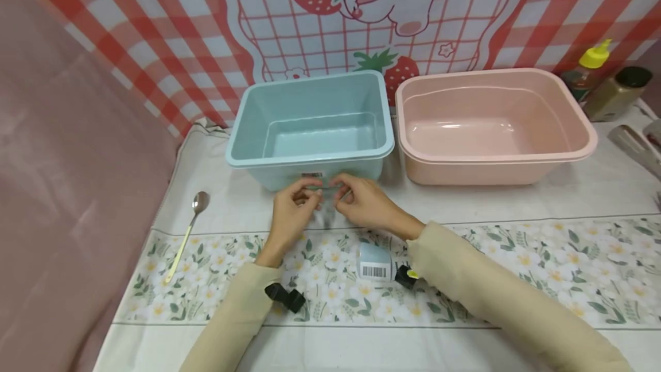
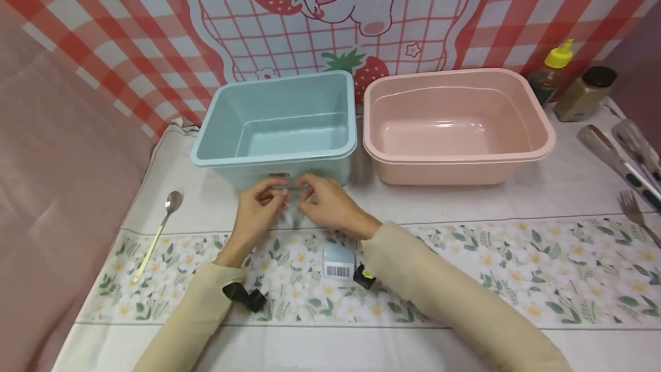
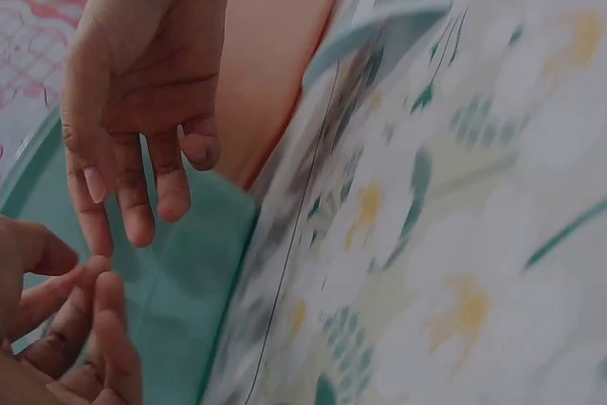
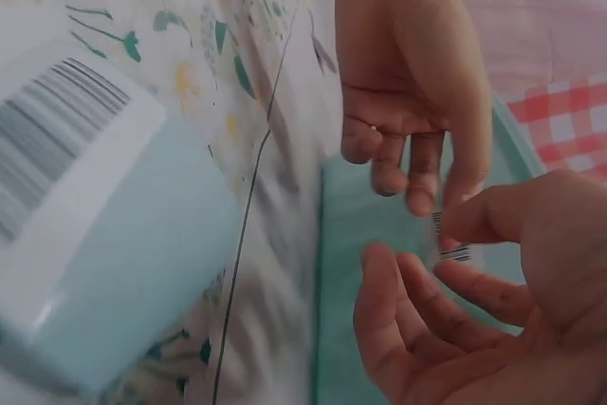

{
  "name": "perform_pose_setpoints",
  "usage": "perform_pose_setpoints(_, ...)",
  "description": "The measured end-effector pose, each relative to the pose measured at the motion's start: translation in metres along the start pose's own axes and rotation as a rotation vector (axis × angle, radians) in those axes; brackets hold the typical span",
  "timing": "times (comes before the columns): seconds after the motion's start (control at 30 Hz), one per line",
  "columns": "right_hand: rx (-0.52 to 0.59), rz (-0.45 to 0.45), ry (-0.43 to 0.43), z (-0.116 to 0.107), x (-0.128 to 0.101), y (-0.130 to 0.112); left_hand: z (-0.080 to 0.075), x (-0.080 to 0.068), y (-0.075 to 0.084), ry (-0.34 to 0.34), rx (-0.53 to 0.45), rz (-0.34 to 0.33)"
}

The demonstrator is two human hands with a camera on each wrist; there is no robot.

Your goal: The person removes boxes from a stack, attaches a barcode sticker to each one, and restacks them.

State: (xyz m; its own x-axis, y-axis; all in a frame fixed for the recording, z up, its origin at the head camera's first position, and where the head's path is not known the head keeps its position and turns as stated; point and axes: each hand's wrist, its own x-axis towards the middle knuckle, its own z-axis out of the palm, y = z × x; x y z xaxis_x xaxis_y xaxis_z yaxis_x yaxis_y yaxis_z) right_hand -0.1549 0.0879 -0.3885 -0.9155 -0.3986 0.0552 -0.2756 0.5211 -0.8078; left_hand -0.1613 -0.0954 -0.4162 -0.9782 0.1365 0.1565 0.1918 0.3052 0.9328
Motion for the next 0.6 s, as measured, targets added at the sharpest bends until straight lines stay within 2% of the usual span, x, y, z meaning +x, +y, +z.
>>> perform_pose_setpoints(0.13, -0.037, -0.052, 0.035, -0.002, -0.020, 0.002, 0.009, -0.015, 0.004, -0.132, -0.018, -0.047)
perform_pose_setpoints(0.3, -0.090, -0.045, 0.095, -0.007, -0.053, 0.007, 0.019, -0.032, 0.009, -0.286, 0.025, -0.038)
perform_pose_setpoints(0.5, -0.139, 0.067, 0.128, -0.011, -0.099, 0.016, 0.024, -0.057, 0.009, -0.409, 0.118, -0.023)
perform_pose_setpoints(0.6, -0.098, 0.134, 0.114, -0.008, -0.120, 0.020, 0.027, -0.070, 0.011, -0.467, 0.131, -0.030)
